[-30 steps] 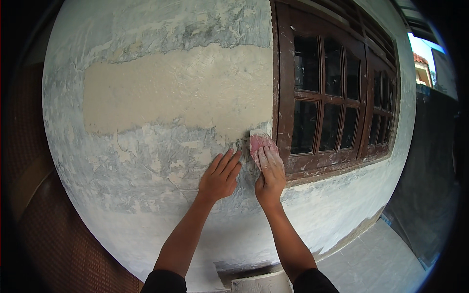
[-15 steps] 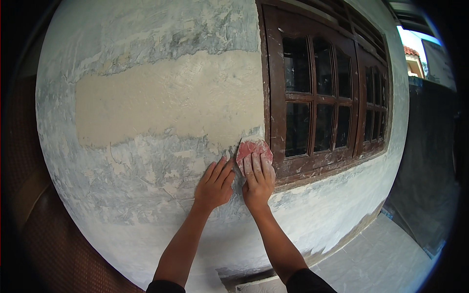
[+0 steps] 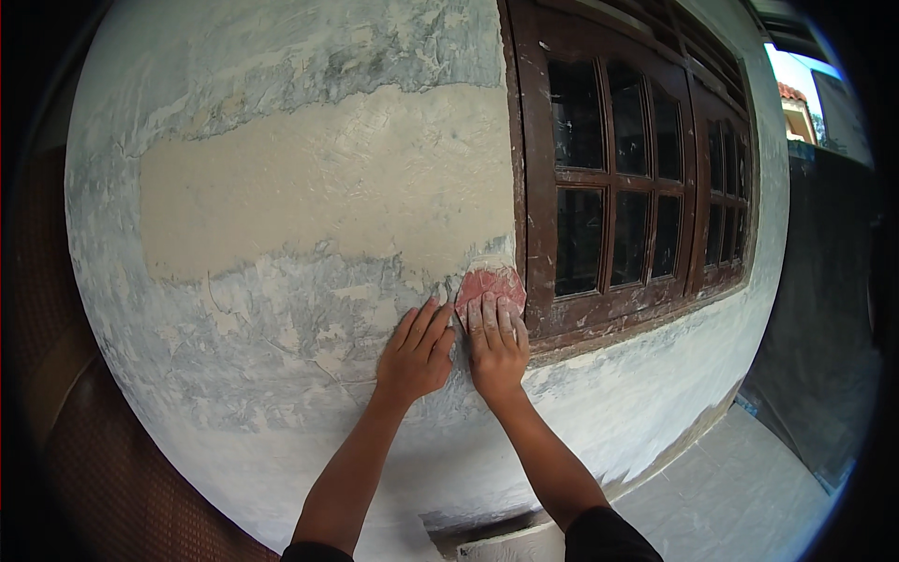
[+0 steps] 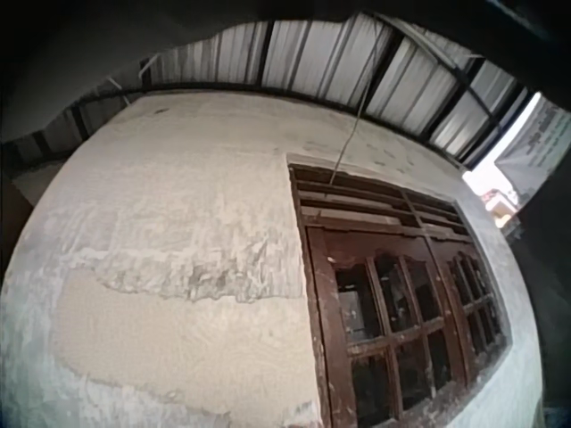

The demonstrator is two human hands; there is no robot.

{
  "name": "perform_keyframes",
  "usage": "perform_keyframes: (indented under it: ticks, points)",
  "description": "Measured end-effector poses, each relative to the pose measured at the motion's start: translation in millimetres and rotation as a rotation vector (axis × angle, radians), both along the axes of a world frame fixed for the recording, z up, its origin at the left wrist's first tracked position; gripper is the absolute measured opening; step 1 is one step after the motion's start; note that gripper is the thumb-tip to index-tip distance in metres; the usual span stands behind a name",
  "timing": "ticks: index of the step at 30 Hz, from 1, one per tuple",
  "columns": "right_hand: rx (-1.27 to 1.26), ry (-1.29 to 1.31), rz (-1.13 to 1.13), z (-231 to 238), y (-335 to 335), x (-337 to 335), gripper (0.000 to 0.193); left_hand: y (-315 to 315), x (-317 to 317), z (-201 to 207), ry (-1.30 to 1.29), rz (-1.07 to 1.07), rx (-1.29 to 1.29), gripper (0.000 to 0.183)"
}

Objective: The person applies wall putty to an exterior wall with a putty knife, smoothing it over the surface.

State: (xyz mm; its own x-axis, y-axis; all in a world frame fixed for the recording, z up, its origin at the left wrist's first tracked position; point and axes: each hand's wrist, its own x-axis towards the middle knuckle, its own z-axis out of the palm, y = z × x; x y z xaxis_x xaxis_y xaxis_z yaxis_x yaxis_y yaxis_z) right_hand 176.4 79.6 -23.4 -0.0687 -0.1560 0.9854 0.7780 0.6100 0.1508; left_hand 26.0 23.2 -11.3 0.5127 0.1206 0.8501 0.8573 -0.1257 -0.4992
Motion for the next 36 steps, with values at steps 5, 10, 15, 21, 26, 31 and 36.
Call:
perform_keyframes:
  ticks: [5,10,15,21,26,31,36]
  points:
    - [0.022,-0.061,-0.074,-1,7,1,0.037,3,-2,-3,-0.003,-0.061,0.053,0.039]
    - [0.026,-0.106,-0.044,-2,8,2,0.041,3,-3,-2,0.002,-0.083,0.059,0.027]
    - [0.010,-0.140,-0.044,-3,5,10,0.041,3,-1,-1,0.013,-0.084,0.055,0.029]
    - [-0.043,-0.193,0.017,-11,-13,30,0.044,4,-3,-2,0.012,-0.057,0.057,0.036]
    - [-0.115,-0.126,0.152,7,-52,71,0.047,3,-1,-1,0.011,-0.063,0.068,0.027]
    - [-0.383,0.038,0.533,84,-53,107,0.037,0,0,-2,0.009,-0.053,0.050,0.025]
    - [-0.558,-0.128,0.752,156,-19,126,0.025,1,-2,-3,0.008,-0.033,0.054,0.024]
